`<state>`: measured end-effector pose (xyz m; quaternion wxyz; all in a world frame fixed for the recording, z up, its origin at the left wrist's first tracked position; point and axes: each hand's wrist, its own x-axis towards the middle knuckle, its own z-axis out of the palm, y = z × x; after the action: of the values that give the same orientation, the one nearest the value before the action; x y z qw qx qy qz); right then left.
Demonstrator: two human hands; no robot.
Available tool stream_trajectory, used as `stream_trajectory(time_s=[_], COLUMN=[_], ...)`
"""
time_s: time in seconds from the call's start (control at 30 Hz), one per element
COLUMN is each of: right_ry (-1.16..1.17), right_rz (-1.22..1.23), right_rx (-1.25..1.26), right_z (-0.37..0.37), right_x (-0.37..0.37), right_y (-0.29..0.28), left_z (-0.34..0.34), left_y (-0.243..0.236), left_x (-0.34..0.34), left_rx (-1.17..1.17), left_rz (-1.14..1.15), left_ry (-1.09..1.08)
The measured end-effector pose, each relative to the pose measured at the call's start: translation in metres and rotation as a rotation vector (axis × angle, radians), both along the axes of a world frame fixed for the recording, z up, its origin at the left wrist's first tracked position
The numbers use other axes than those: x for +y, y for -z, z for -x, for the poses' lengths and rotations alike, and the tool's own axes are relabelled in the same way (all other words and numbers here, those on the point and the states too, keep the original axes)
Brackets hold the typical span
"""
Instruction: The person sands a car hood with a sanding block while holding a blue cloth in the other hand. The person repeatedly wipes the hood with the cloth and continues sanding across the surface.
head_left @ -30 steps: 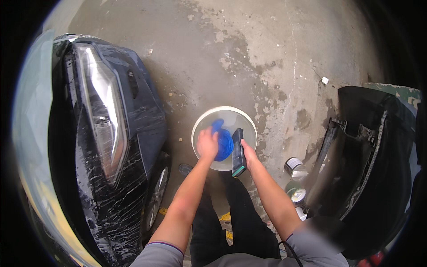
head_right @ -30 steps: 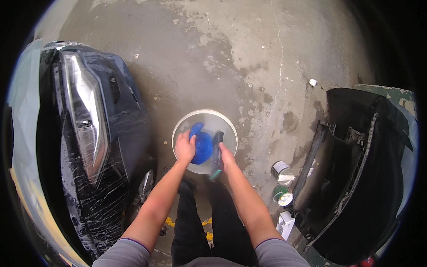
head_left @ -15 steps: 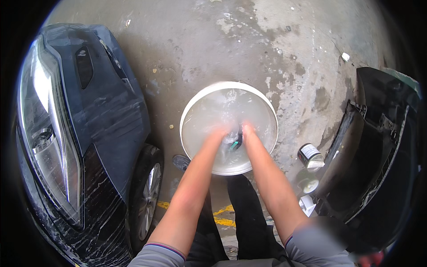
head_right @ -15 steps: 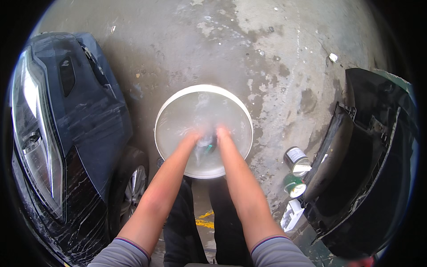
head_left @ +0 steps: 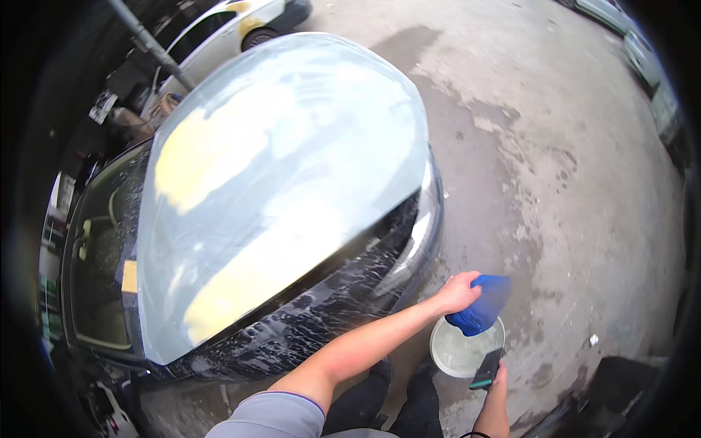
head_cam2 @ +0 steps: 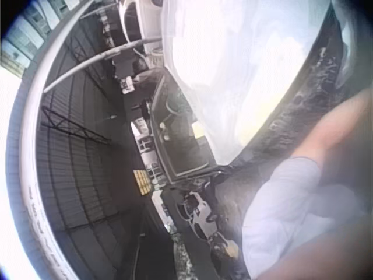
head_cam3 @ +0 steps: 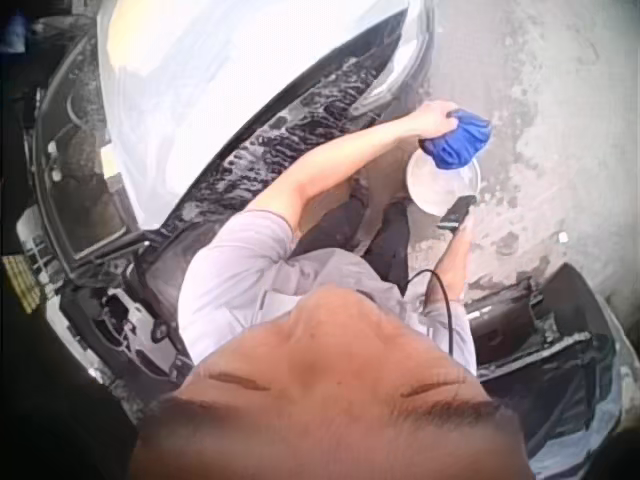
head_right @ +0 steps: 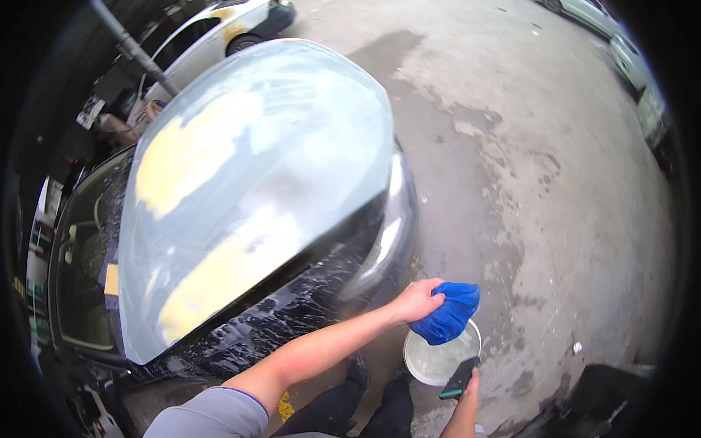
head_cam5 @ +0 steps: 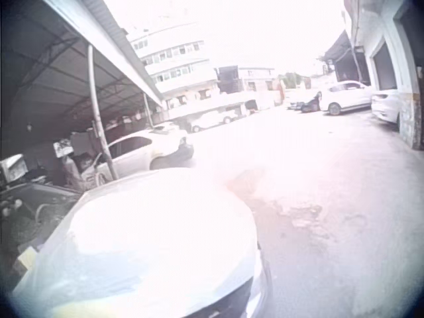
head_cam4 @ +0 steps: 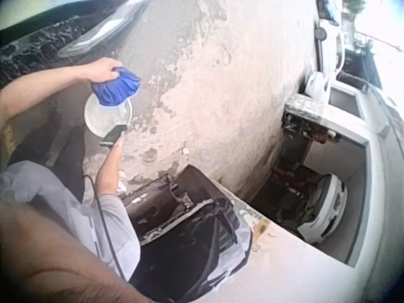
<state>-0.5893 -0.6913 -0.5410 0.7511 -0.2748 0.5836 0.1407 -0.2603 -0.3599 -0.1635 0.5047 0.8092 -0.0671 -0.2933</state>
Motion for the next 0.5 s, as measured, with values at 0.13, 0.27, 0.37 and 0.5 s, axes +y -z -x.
stream_trajectory(time_s=[0.13,0.27,0.37,0.5], right_ry=[-0.057,-0.215,-0.305,-0.272], right_rz=[0.069,0.209,0.343,0.411], right_rx=[0.078,0.126,0.044,-0.26], right_z=[-0.032,-0.093,-0.14,-0.22], right_x=[-0.05,-0.041,0.004,-0.006], right_y=[-0.062,-0.137,-0.157,-0.217], left_z=[-0.057,-0.038,0.039,0.119], left_y=[-0.153,-0.192,-0.166,-0.174], left_x=[0.185,0.418,0.619,0.736], left_rx=[-0.372,-0.581,-0.526,-0.202], left_rz=[0.167,-0.143,-0.797,-1.165], left_ry=[-0.386,-0.852,-1.103,-1.391])
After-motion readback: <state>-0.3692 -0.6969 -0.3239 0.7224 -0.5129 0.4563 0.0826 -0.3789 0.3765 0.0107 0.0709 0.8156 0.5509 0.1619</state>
